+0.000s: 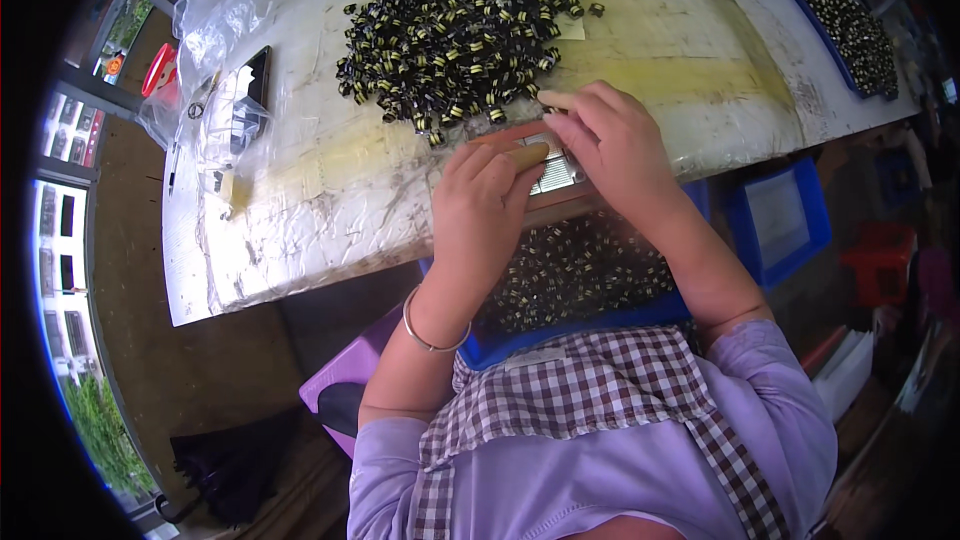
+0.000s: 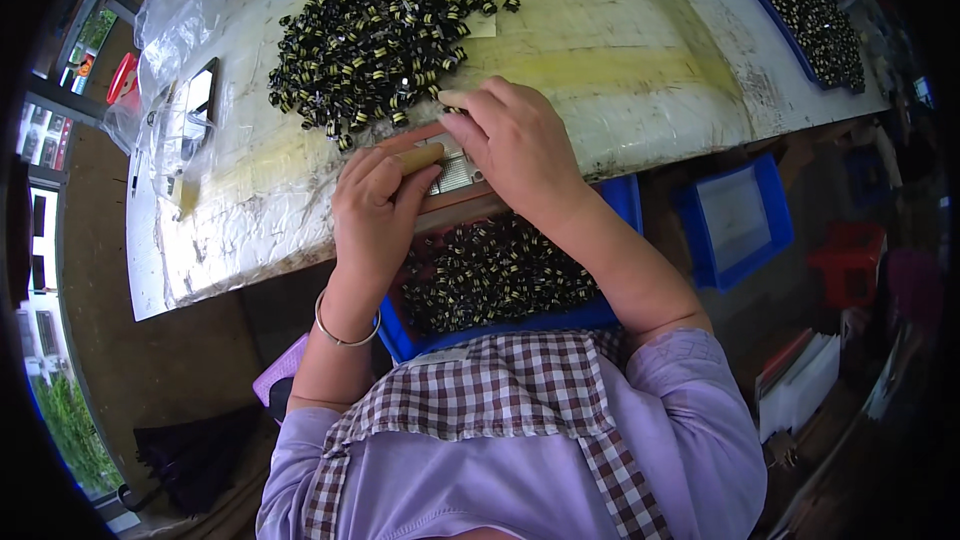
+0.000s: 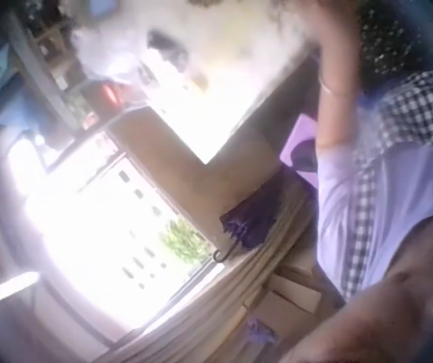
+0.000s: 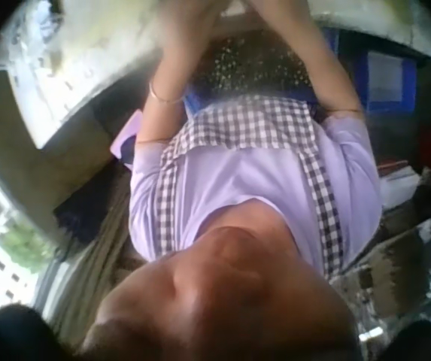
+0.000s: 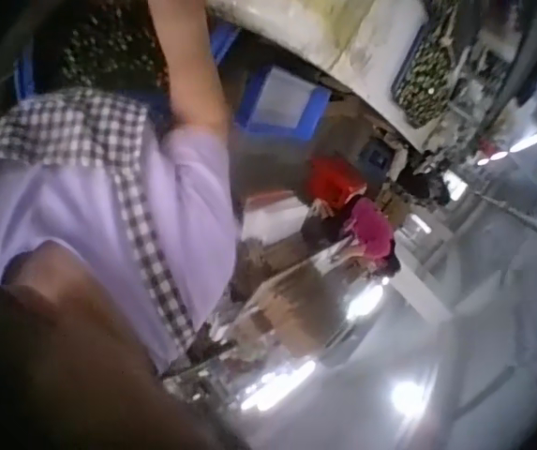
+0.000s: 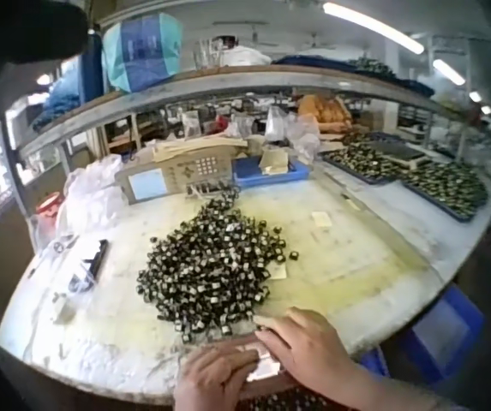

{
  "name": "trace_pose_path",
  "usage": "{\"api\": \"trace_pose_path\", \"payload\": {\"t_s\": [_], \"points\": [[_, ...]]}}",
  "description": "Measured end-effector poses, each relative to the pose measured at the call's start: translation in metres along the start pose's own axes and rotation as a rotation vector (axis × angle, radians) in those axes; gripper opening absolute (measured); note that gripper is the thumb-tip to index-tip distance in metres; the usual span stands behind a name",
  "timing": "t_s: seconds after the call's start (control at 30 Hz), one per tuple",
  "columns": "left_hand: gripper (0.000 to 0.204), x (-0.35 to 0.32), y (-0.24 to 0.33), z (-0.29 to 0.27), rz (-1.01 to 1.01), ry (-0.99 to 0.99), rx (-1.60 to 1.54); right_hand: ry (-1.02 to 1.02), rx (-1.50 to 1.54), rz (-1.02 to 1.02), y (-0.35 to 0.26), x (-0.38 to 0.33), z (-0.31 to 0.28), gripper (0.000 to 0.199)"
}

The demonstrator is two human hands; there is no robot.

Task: Manually assemble small electronic components onto a metal base plate at a production station.

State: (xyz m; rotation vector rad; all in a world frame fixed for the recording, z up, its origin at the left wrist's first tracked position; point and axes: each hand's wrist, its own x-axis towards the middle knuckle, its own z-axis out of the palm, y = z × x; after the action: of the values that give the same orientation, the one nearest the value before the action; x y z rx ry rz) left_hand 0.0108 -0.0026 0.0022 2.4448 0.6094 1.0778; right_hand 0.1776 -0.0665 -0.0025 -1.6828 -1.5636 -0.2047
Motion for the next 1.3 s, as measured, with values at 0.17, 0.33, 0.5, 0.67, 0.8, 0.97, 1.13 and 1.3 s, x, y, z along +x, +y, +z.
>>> {"api": "trace_pose_path", "payload": {"t_s": [0.17, 0.33, 0.5, 0.67, 0.8, 0.97, 1.13, 1.3], "points": [[0.014, -0.003, 0.001, 0.004, 0.000, 0.052, -0.006, -0.043, 0.103, 0.085, -0.007, 0.001, -0.012, 0.026], [0.012, -0.011, 0.000, -0.006, -0.159, 0.026, -0.078, -0.243, 0.370, 0.280, -0.014, 0.000, -0.020, 0.017], [0.018, 0.000, -0.011, -0.022, -0.329, 0.213, 0.263, -0.222, 0.273, -0.082, -0.012, 0.002, -0.013, 0.014], [0.018, -0.006, -0.027, -0.016, -0.317, 0.172, 0.321, -0.291, 0.204, -0.012, -0.023, 0.006, -0.019, 0.013], [0.016, -0.001, -0.027, -0.012, -0.301, 0.216, 0.345, -0.279, 0.201, -0.002, -0.021, 0.004, -0.017, 0.013], [0.012, 0.004, -0.030, -0.013, -0.364, 0.195, 0.345, -0.292, 0.217, -0.058, -0.014, 0.007, -0.013, 0.014], [0.010, -0.004, -0.028, -0.018, -0.264, 0.201, 0.296, -0.293, 0.206, -0.104, -0.014, 0.007, -0.015, 0.014], [0.015, -0.014, -0.035, -0.018, -0.252, 0.225, 0.191, -0.462, 0.421, -0.044, -0.007, 0.007, -0.024, 0.015]]}}
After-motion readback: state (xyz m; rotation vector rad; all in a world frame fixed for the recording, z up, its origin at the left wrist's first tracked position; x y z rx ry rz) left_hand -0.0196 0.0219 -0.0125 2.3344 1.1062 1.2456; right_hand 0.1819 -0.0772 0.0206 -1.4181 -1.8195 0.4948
